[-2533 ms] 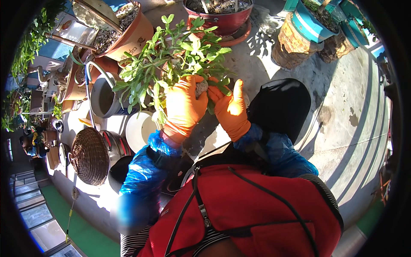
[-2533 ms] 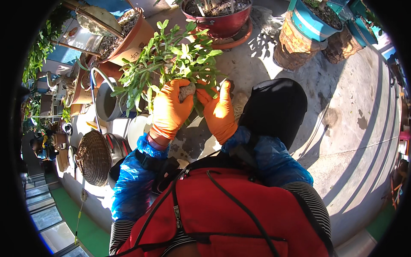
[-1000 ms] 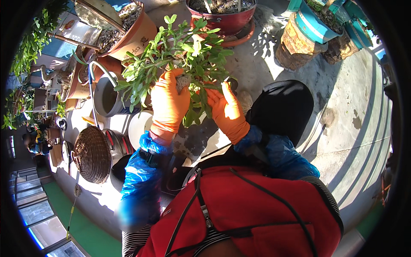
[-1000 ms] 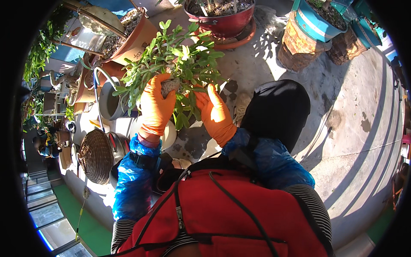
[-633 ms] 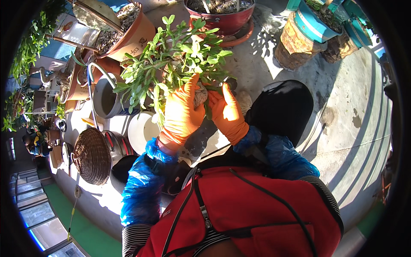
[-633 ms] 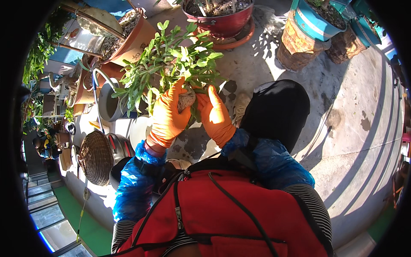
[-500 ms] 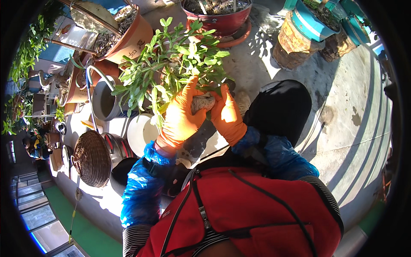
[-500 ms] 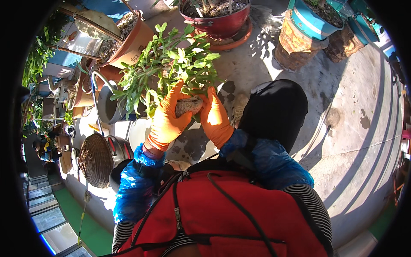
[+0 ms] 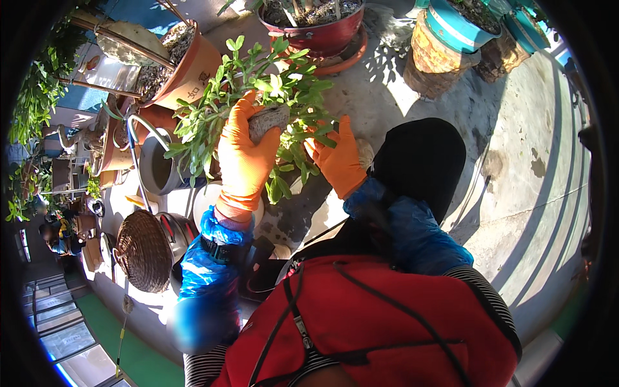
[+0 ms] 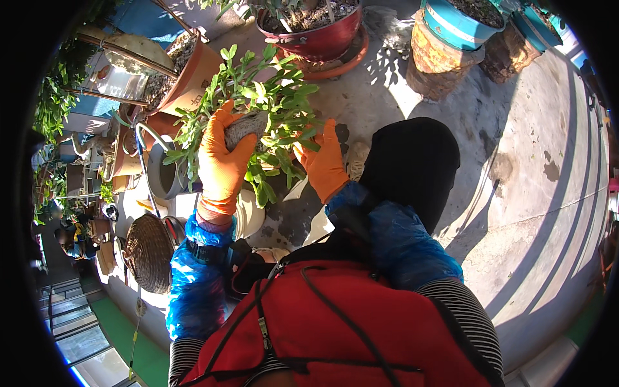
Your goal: The person wipes the leaves of a potted plant with a damp cloth. They repeatedly dip the cloth into a bucket of water and continue wiping different leaves on the same plant.
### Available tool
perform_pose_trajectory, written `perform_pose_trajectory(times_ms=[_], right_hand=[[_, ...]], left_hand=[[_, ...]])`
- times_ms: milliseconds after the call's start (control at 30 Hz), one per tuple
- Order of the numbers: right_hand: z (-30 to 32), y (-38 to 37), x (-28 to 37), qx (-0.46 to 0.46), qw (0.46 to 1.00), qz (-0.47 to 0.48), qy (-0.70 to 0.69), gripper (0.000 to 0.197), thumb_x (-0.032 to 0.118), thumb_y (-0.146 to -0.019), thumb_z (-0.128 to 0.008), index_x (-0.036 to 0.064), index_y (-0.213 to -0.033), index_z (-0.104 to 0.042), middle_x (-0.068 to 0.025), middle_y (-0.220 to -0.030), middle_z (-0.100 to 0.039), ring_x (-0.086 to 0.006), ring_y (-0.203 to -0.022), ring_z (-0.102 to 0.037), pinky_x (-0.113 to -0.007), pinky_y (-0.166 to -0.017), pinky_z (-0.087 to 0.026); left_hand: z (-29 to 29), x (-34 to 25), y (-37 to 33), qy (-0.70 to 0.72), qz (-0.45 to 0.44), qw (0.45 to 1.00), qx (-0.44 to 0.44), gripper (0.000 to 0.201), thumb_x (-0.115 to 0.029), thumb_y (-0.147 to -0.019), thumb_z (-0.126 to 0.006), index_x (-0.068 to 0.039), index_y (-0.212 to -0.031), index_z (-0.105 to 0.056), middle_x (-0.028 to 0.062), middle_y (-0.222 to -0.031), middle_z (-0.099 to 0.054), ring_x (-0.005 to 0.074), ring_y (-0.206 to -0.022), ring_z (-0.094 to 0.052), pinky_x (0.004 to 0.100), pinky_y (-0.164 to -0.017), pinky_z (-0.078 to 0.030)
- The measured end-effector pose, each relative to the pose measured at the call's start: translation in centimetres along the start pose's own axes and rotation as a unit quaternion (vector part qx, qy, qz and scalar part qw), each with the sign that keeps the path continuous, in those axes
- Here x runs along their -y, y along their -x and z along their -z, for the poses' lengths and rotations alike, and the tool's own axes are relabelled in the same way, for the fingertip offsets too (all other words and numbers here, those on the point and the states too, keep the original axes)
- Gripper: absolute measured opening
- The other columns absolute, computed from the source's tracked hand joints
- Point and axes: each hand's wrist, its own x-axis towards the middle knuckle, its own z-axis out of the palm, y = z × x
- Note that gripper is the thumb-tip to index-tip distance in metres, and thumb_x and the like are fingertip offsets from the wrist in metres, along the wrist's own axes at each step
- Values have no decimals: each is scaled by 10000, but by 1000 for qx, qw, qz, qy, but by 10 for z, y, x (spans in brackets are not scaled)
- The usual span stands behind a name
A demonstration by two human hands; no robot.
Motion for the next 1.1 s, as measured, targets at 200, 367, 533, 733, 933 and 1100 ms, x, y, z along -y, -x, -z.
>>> perform_pose_trajectory(times_ms=[200,367,533,733,933,1100], right_hand=[[1,-11,3,35,996,65,-48,706,671,-1067,-464,33,-1339,-596,-145,-1277,-702,-310,-1168,-661,-436,-1054,-513],[1,-6,4,83,984,71,-138,748,664,-1085,-401,-9,-1363,-574,-189,-1404,-644,-361,-1207,-639,-475,-1111,-491],[-6,5,10,149,975,42,-158,782,685,-1093,-318,-3,-1357,-580,-169,-1416,-638,-334,-1160,-636,-462,-1071,-501],[-19,18,13,142,984,62,-84,752,680,-1106,-276,51,-1346,-612,-96,-1368,-663,-252,-1075,-644,-390,-955,-538],[-24,25,13,100,989,61,-91,739,664,-1111,-307,49,-1406,-592,-78,-1380,-644,-231,-1125,-632,-388,-997,-535],[-15,23,9,97,990,91,-45,723,664,-1099,-379,46,-1421,-571,-64,-1352,-631,-236,-1188,-613,-386,-1060,-509]], left_hand=[[-8,0,-6,-41,29,999,21,652,-39,-874,-750,-35,-1496,-552,138,-1229,-726,186,-1016,-726,322,-892,-583],[-9,1,-10,-83,27,996,35,651,-77,-862,-761,-45,-1482,-563,136,-1188,-743,230,-981,-742,336,-874,-584],[-17,-8,-15,-201,-64,975,66,639,-92,-825,-754,-40,-1440,-587,222,-1171,-731,405,-993,-731,446,-871,-586],[-37,-18,-20,-323,-132,932,99,640,-43,-794,-746,-30,-1419,-611,235,-1165,-724,422,-1042,-710,462,-906,-576],[-52,-19,-23,-296,-134,940,101,608,-93,-799,-755,-24,-1389,-623,226,-1173,-727,419,-1042,-709,468,-900,-575],[-69,-20,-18,-155,-110,972,139,617,-42,-828,-724,-20,-1429,-586,201,-1193,-734,338,-1059,-733,412,-933,-581]])
